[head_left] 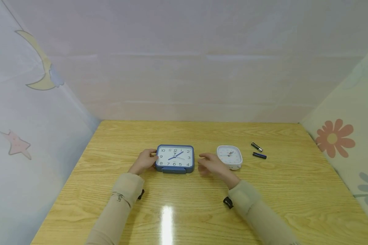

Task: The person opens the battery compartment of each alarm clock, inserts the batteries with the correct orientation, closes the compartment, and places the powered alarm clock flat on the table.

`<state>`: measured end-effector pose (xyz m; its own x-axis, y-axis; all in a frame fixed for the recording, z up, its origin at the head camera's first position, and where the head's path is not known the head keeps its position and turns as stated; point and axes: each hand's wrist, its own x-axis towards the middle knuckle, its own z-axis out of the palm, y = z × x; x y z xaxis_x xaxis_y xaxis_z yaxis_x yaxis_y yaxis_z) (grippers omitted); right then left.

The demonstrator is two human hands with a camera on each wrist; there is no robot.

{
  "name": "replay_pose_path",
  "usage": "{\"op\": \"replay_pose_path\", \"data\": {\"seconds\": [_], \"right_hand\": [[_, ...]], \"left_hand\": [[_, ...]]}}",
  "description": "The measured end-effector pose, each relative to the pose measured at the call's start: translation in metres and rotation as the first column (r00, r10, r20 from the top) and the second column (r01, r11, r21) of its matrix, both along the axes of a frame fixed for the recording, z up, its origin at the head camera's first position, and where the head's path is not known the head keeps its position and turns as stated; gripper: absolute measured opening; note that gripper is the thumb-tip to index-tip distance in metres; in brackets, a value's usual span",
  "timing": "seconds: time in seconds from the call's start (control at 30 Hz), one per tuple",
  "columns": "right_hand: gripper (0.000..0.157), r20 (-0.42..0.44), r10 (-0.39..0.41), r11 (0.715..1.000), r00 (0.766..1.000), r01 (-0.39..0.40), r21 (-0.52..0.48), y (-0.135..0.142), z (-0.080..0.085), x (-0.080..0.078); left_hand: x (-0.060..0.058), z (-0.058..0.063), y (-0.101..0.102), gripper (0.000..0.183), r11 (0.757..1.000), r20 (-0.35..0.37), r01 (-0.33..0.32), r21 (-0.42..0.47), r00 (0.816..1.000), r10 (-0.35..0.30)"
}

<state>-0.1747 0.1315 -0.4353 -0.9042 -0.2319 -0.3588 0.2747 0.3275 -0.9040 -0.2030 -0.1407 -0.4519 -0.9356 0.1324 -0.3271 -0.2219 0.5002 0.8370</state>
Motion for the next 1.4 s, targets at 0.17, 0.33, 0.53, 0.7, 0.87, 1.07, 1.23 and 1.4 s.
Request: {"op": "replay_pose_path", "data": {"seconds": [0.17,0.33,0.53,0.7,0.87,1.07,1.23,1.4], "right_hand": [[0.046,0.072,-0.054,0.997,0.996,0.058,-0.046,-0.007,-0.005,-0.007],[0.047,0.130,-0.095,0.994,0.987,0.102,-0.045,-0.010,-0.012,-0.017],[0.051,0.185,-0.120,0.990,0.975,0.132,-0.054,-0.013,-0.014,-0.027],[0.051,0.193,-0.114,0.992,0.975,0.123,-0.035,-0.017,-0.017,-0.031],[0.047,0.169,-0.109,0.993,0.980,0.114,-0.023,-0.023,-0.020,-0.033],[0.043,0.087,-0.103,0.994,0.991,0.100,0.039,-0.030,-0.021,-0.031],[0.040,0.060,-0.108,0.992,0.992,0.103,0.078,-0.032,-0.018,-0.028],[0.039,0.061,-0.118,0.990,0.991,0.112,0.089,-0.033,-0.014,-0.026]], "left_hand": [[0.000,0.001,0.001,0.045,1.000,-0.005,0.008,-0.012,1.000,-0.008],[-0.001,0.001,0.002,0.045,1.000,-0.001,0.018,-0.008,1.000,-0.018],[0.000,0.001,0.000,0.045,1.000,0.003,0.021,-0.014,1.000,-0.021],[0.002,0.002,-0.002,0.044,1.000,0.014,0.012,-0.018,1.000,-0.012],[0.003,0.004,-0.001,0.044,1.000,0.009,0.011,-0.020,1.000,-0.011],[0.002,0.004,-0.001,0.043,1.000,0.011,-0.010,-0.017,1.000,0.010],[0.001,0.002,0.001,0.043,1.000,0.012,-0.023,-0.007,1.000,0.023],[0.000,0.000,0.000,0.042,1.000,0.013,-0.021,-0.005,1.000,0.021]]}}
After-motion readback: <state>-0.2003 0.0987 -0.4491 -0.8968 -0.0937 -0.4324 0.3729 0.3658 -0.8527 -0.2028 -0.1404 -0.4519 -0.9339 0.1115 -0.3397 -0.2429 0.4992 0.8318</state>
